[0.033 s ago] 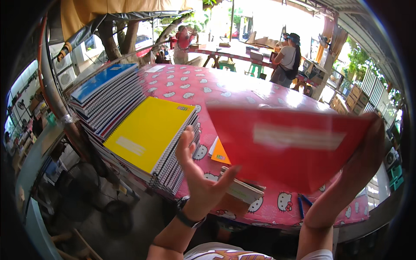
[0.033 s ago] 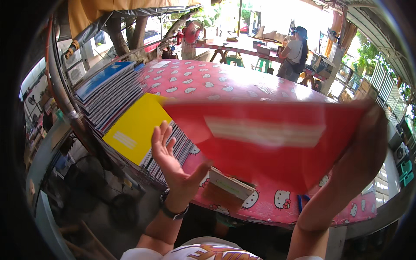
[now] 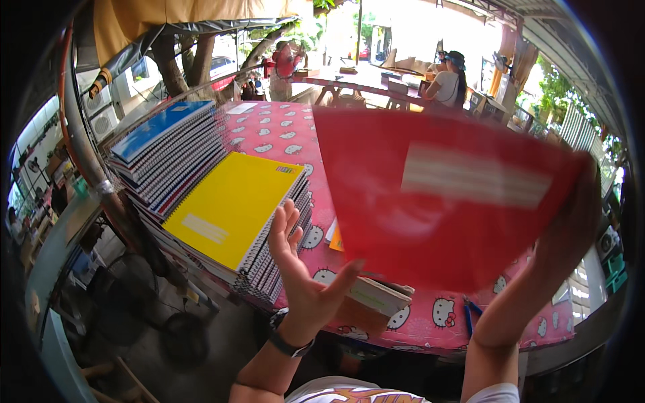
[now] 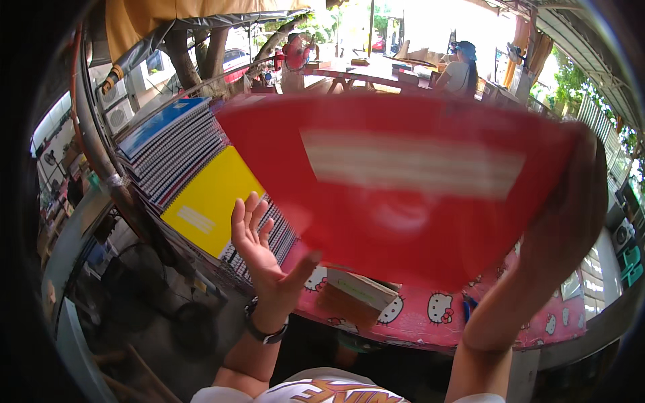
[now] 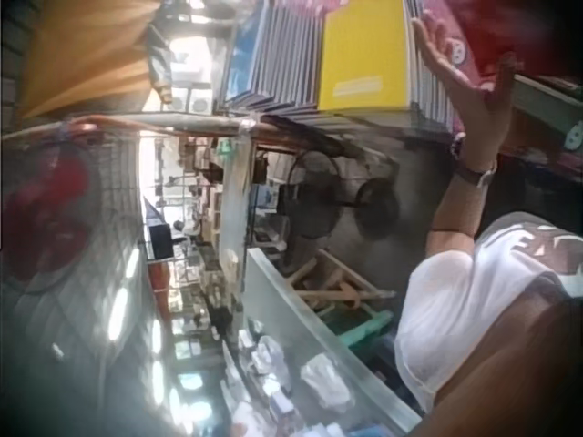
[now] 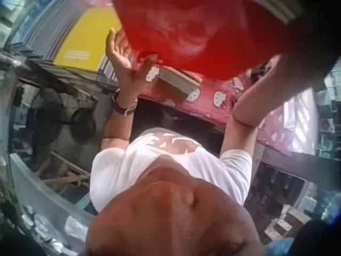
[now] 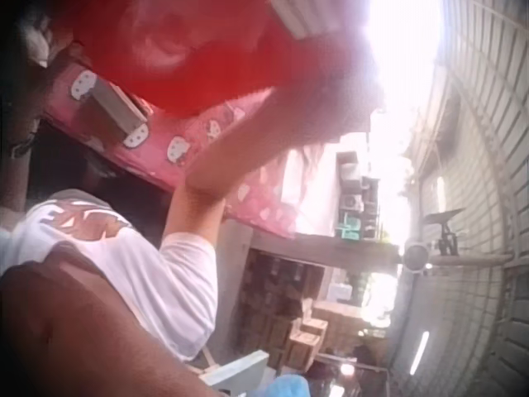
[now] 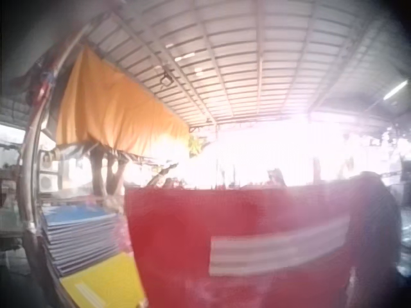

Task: The person assembles notebooks by picking up covers of different colors, aligning them with a stack of paper, and using a hand-held tool to press down on the spiral binding. They place the finished notebooks into a stack and repeat the process for several items.

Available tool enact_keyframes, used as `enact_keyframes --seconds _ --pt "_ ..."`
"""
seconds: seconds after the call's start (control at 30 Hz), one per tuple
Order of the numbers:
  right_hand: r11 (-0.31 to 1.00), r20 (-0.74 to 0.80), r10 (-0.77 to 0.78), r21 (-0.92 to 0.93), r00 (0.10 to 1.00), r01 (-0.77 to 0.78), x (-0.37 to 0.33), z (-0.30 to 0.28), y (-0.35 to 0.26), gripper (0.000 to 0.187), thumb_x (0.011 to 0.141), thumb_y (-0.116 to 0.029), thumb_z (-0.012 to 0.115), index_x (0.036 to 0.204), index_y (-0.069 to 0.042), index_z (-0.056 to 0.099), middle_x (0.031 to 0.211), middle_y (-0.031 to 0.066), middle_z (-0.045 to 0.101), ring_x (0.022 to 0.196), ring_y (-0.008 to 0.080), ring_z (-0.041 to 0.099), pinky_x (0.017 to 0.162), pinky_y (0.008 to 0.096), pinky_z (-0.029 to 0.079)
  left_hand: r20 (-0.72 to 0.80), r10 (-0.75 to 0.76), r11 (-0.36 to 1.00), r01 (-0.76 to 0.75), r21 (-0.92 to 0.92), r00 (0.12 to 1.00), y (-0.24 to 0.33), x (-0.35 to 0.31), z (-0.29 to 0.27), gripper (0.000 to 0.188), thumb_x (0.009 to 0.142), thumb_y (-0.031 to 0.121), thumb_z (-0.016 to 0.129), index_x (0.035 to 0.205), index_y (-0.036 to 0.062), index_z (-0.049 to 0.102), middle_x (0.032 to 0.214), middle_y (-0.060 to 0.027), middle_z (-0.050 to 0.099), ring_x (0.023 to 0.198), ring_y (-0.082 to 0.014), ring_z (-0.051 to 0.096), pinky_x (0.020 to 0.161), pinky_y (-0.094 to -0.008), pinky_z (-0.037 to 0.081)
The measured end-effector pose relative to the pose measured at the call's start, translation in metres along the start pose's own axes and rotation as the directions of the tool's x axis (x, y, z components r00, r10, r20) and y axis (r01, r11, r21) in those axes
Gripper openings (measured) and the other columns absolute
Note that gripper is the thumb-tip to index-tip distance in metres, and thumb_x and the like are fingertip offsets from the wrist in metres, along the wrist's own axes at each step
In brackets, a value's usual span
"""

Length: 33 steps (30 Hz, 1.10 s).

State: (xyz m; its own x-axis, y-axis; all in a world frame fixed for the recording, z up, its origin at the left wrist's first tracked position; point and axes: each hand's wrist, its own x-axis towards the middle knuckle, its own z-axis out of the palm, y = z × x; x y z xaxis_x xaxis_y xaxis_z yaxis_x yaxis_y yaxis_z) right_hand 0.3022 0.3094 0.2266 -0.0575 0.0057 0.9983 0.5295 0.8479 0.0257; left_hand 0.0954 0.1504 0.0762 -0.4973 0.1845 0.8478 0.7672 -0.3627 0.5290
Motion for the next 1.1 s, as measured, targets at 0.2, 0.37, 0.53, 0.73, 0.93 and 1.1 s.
enact_keyframes --seconds 0.2,0.37,0.53,0.73,0.93,1.1 --pt "0.315 0.317 0.23 0.87 0.92 -0.379 -0.011 0.197 -0.057 0.025 0.082 -0.002 0.052 0.106 -0.003 0.058 0.101 0.0065 0.058 0.088 0.0156 0.058 0.073 0.0273 0.05 -0.433 -0.178 0.957 0.054 -0.285 0.883 -0.02 0.04 -0.113 0.048 0.08 0.012 0.067 0.123 0.0008 0.047 0.102 -0.0089 0.061 0.075 -0.014 0.059 0.064 -0.0273 0.051" --pt "0.641 0.62 0.105 0.556 0.778 -0.529 -0.12 0.296 -0.142 0.014 0.084 -0.015 0.054 0.09 -0.003 0.057 0.087 0.0137 0.058 0.081 0.0298 0.055 0.07 0.0391 0.045 -0.353 -0.395 0.789 0.51 0.343 0.848 -0.097 0.082 -0.197 0.03 0.082 0.014 0.064 0.107 -0.0012 0.059 0.094 -0.0067 0.062 0.079 -0.015 0.058 0.065 -0.0268 0.046" --pt "0.64 0.556 0.196 0.551 0.808 -0.535 -0.166 0.322 -0.156 0.018 0.084 -0.019 0.053 0.091 -0.003 0.058 0.087 0.0145 0.058 0.089 0.0326 0.054 0.081 0.0406 0.044 -0.244 0.021 0.674 0.167 0.72 0.969 -0.156 0.048 -0.212 0.029 0.09 0.019 0.054 0.108 -0.0037 0.058 0.109 -0.0155 0.056 0.105 -0.0263 0.052 0.089 -0.0374 0.042" --pt "0.31 0.681 0.302 0.592 0.667 -0.744 -0.171 0.339 -0.188 0.019 0.085 -0.016 0.05 0.082 0.0 0.059 0.088 0.0156 0.056 0.089 0.0307 0.055 0.08 0.0376 0.043 -0.232 0.093 0.692 0.105 0.714 0.968 -0.183 0.032 -0.208 0.05 0.098 0.035 0.031 0.112 -0.0096 0.05 0.118 -0.0221 0.05 0.11 -0.0313 0.05 0.094 -0.0401 0.041" --pt "0.257 0.721 0.165 0.628 0.673 -0.735 -0.167 0.339 -0.173 0.016 0.084 -0.015 0.054 0.087 0.0 0.057 0.091 0.0159 0.056 0.088 0.032 0.055 0.078 0.0382 0.045 -0.182 0.04 0.531 0.134 0.837 0.982 -0.168 0.03 -0.208 0.054 0.098 0.037 0.03 0.118 -0.01 0.046 0.125 -0.0223 0.046 0.114 -0.032 0.047 0.099 -0.0401 0.038" --pt "0.794 0.809 -0.449 0.556 0.378 -0.247 -0.202 0.293 -0.074 0.024 0.08 -0.022 0.064 0.094 -0.005 0.057 0.096 0.0143 0.055 0.093 0.0316 0.056 0.076 0.04 0.048 -0.512 -0.068 0.809 0.348 0.474 0.856 -0.119 0.017 -0.21 0.04 0.095 0.018 0.043 0.128 -0.0044 0.041 0.133 -0.0152 0.044 0.124 -0.0252 0.04 0.104 -0.0359 0.03"
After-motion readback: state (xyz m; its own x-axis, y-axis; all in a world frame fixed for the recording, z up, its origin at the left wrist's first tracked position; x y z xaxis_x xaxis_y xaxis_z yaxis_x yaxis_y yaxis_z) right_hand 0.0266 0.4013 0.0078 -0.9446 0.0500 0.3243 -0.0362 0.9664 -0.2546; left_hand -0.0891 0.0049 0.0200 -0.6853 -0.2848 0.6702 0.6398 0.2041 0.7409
